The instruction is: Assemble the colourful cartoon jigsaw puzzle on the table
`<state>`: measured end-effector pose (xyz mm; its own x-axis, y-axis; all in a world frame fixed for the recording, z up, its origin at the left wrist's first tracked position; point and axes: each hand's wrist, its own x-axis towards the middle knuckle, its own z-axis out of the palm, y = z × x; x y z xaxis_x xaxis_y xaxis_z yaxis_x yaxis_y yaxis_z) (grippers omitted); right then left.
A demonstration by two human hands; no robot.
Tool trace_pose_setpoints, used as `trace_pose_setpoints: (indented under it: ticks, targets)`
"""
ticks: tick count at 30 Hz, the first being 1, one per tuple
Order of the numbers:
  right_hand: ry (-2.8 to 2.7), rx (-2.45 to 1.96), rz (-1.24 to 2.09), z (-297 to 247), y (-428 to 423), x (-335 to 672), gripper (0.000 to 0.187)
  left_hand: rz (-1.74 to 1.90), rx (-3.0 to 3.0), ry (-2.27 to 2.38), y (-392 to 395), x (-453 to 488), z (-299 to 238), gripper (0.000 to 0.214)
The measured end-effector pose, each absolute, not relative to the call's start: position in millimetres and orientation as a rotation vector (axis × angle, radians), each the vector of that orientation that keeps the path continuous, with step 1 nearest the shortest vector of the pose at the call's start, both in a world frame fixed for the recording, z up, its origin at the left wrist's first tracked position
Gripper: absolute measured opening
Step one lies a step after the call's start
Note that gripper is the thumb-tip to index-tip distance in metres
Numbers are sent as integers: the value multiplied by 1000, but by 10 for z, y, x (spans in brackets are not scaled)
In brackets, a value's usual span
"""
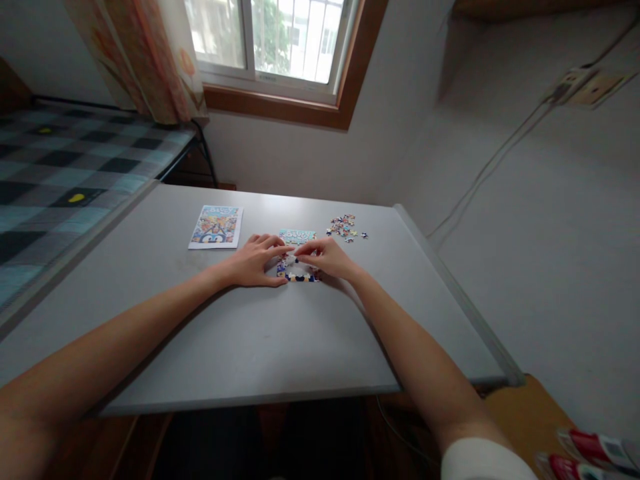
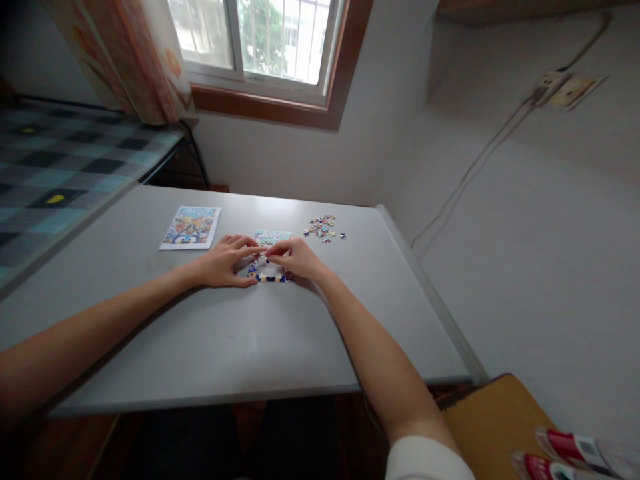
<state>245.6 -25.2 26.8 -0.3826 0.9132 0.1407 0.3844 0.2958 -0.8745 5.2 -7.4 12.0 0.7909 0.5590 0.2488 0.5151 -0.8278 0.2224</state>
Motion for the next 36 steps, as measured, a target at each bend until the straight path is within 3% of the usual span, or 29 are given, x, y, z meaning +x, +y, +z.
trace_pose_setpoints:
  ticks: [21, 28, 36]
  targets:
    - [-2114, -1183, 985, 224, -334, 2363, 18, 415, 2876, 1009, -74, 67, 93, 71]
    - [-2244, -1111, 890, 276, -341, 2371, 36, 428, 2877, 1004, -72, 68, 96, 72]
    - [-2164, -1099, 931, 317, -326, 2389, 26, 423, 2886, 986, -62, 63, 82, 71]
